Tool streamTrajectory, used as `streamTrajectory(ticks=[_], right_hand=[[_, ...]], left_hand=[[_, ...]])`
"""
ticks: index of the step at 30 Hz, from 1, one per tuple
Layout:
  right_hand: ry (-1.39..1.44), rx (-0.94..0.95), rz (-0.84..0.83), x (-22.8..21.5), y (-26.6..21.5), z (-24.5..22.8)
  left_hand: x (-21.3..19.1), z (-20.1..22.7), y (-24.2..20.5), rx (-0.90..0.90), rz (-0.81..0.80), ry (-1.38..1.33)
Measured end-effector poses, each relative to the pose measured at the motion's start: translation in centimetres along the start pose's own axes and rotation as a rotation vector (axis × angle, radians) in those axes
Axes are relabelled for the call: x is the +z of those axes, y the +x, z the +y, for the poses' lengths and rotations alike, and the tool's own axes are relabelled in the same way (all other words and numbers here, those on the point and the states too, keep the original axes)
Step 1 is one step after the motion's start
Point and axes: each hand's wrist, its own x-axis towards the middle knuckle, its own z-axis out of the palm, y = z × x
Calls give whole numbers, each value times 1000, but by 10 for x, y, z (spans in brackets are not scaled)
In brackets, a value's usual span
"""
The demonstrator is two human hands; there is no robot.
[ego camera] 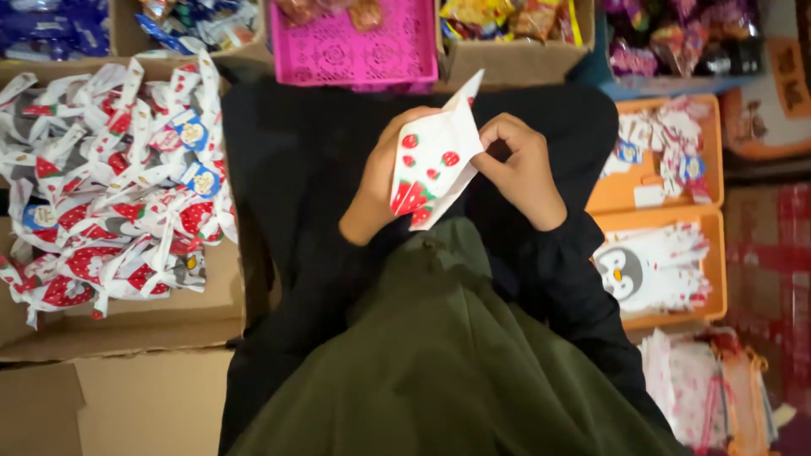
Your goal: Bagging individual snack items into small decorative plastic bags and placing them into a collection box.
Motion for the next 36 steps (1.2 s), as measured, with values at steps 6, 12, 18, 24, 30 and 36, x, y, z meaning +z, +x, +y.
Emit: streamTrajectory(ticks=[6, 12, 18, 24, 30, 36], right_hand=[[63, 64, -155, 30, 67, 37], [195, 439, -210, 95, 163, 183], [341, 711, -166, 186, 234, 261], [473, 738, -128, 245, 270, 266], [706, 821, -34, 263, 290, 303], [458, 699, 255, 206, 270, 267]], left_hand=[[-56, 54, 18, -72, 118, 165], [-109, 50, 12, -108, 248, 246], [-139, 61, 22, -154, 324, 220], [-155, 58, 20, -232, 341, 55], [-142, 71, 22, -241, 335, 43], [-153, -21, 4, -181, 426, 11]])
